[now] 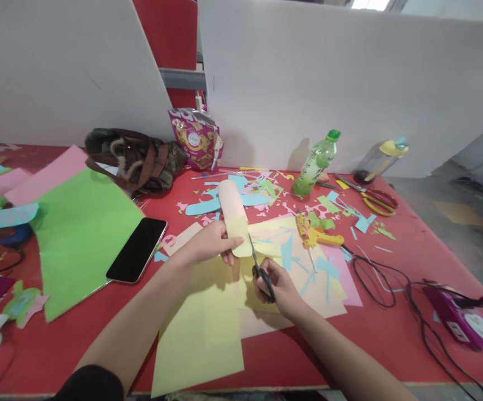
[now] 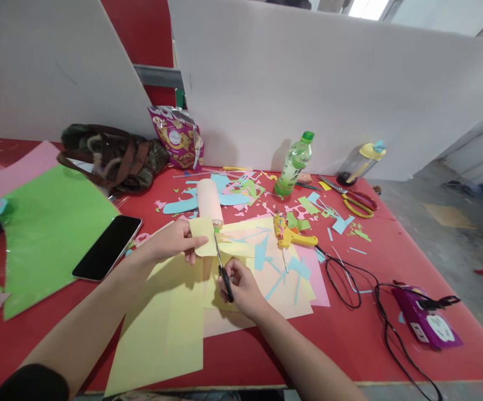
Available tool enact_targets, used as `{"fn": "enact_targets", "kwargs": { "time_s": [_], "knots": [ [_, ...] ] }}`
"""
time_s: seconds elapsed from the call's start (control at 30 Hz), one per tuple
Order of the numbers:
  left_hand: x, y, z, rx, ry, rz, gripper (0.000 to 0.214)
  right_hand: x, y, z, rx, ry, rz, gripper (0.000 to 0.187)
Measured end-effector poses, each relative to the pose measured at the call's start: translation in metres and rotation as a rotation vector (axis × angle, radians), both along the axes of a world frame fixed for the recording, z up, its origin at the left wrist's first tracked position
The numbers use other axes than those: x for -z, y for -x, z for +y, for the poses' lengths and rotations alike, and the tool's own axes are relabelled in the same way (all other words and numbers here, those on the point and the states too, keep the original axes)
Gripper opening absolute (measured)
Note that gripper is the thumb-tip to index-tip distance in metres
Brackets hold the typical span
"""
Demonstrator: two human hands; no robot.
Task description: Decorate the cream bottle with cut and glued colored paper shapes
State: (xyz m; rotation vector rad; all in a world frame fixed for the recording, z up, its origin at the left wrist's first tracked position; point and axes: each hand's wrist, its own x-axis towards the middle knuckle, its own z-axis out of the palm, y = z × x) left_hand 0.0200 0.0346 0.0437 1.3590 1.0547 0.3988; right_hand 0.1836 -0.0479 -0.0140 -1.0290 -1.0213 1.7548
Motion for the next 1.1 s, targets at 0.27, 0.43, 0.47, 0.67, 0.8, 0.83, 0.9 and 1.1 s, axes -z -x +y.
{"fn": "enact_targets", "kwargs": {
  "time_s": [0.27, 0.43, 0.47, 0.67, 0.8, 0.83, 0.9, 1.1],
  "knots": [
    [0.005, -0.002, -0.001, 0.010, -0.014, -0.031, 0.017, 0.002, 0.000, 0.000, -0.005, -0.023, 0.043, 0.045],
    [0.010, -0.003, -0.002, 0.052, -0.029, -0.021, 0.020, 0.003, -0.001, 0.000, -0.020, -0.086, 0.069, 0.043],
    [0.010, -0.003, -0.003, 0.055, -0.029, -0.016, 0.020, 0.003, -0.001, 0.001, -0.022, -0.094, 0.075, 0.043],
    [0.010, -0.004, -0.003, 0.050, -0.041, -0.018, 0.018, 0.005, -0.002, 0.001, -0.034, -0.106, 0.073, 0.041],
    [0.012, -0.004, -0.003, 0.045, -0.035, -0.031, 0.019, 0.003, -0.002, 0.000, -0.015, -0.084, 0.078, 0.041],
    [0.012, -0.004, -0.002, 0.046, -0.032, -0.031, 0.019, 0.003, -0.002, 0.000, -0.008, -0.076, 0.078, 0.042],
    [0.012, -0.004, -0.002, 0.051, -0.028, -0.028, 0.020, 0.002, -0.002, 0.000, 0.002, -0.057, 0.074, 0.043],
    [0.010, -0.004, -0.003, 0.044, -0.013, -0.019, 0.019, 0.000, -0.001, 0.000, 0.019, -0.017, 0.056, 0.044]
  ]
}}
